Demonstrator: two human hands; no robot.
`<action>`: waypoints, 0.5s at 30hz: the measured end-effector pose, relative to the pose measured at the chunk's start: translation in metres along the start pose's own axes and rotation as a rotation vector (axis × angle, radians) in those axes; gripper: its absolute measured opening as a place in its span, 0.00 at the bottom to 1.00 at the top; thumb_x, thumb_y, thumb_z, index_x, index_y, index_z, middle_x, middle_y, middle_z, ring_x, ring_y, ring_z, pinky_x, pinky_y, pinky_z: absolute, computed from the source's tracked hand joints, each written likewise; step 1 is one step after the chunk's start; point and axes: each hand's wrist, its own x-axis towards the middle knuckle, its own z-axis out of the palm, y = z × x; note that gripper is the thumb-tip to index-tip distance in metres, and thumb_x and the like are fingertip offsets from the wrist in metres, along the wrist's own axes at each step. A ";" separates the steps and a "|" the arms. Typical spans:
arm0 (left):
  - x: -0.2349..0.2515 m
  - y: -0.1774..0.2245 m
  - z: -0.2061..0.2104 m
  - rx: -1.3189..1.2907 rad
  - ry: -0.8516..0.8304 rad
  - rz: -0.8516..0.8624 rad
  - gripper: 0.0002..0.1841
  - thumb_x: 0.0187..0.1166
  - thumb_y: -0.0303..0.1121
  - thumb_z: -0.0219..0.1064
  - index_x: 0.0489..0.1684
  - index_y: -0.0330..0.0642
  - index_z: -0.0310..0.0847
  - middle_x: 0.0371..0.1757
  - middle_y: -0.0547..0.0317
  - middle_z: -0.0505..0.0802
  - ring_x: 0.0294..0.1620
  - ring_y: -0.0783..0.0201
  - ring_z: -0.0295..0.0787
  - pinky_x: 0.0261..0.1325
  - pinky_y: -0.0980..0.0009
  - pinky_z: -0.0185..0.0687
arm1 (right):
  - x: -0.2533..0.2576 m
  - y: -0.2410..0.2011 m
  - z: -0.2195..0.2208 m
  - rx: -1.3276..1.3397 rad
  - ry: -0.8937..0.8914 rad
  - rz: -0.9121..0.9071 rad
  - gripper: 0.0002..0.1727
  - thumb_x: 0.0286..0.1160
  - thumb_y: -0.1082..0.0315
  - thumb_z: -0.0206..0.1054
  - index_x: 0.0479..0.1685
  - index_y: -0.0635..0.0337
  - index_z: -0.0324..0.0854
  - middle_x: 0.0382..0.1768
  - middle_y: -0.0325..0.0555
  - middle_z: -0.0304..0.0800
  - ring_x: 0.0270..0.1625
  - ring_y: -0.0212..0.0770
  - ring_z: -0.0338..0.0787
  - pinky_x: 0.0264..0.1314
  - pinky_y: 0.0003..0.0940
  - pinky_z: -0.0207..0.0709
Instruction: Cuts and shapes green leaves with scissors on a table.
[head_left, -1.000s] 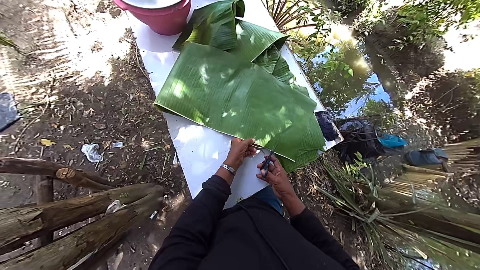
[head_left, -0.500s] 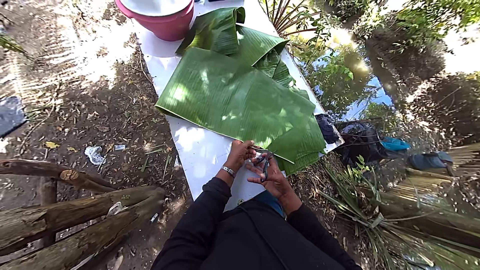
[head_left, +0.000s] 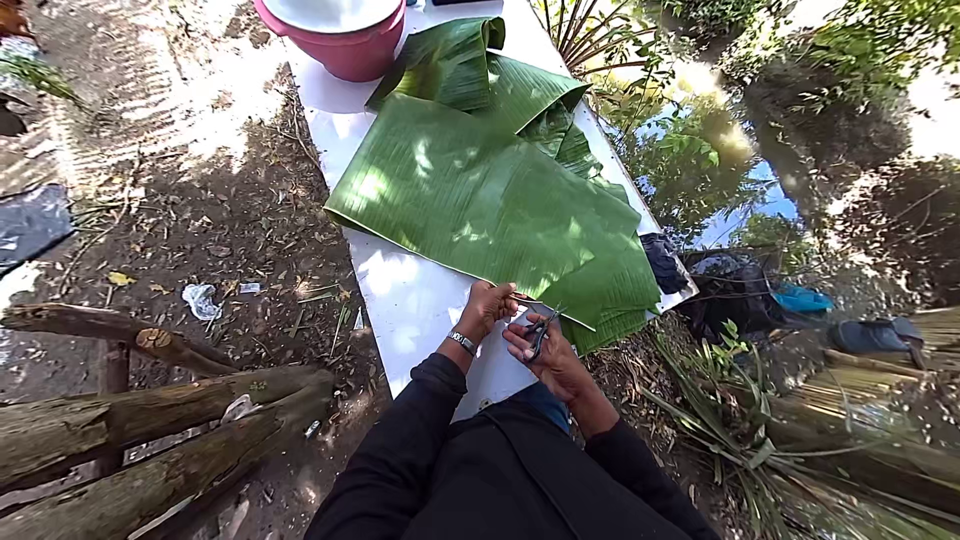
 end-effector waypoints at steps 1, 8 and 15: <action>0.000 0.000 0.000 -0.002 -0.001 0.000 0.06 0.86 0.25 0.62 0.45 0.28 0.78 0.30 0.47 0.94 0.17 0.66 0.87 0.23 0.74 0.86 | 0.000 0.000 0.000 0.006 -0.015 0.006 0.44 0.59 0.86 0.75 0.78 0.58 0.57 0.64 0.61 0.86 0.64 0.59 0.91 0.67 0.50 0.87; 0.001 0.000 -0.002 0.011 -0.019 -0.005 0.08 0.86 0.26 0.62 0.43 0.28 0.80 0.29 0.48 0.94 0.16 0.67 0.86 0.23 0.76 0.84 | 0.010 0.000 0.002 0.050 0.234 -0.055 0.16 0.86 0.77 0.57 0.68 0.56 0.66 0.50 0.59 0.94 0.39 0.55 0.96 0.37 0.46 0.92; 0.002 0.000 -0.003 0.018 -0.014 -0.005 0.07 0.85 0.25 0.63 0.42 0.28 0.79 0.29 0.48 0.94 0.16 0.67 0.86 0.22 0.76 0.83 | 0.030 -0.010 0.007 0.037 0.273 -0.246 0.27 0.71 0.83 0.70 0.68 0.56 0.68 0.53 0.58 0.91 0.51 0.57 0.96 0.41 0.48 0.93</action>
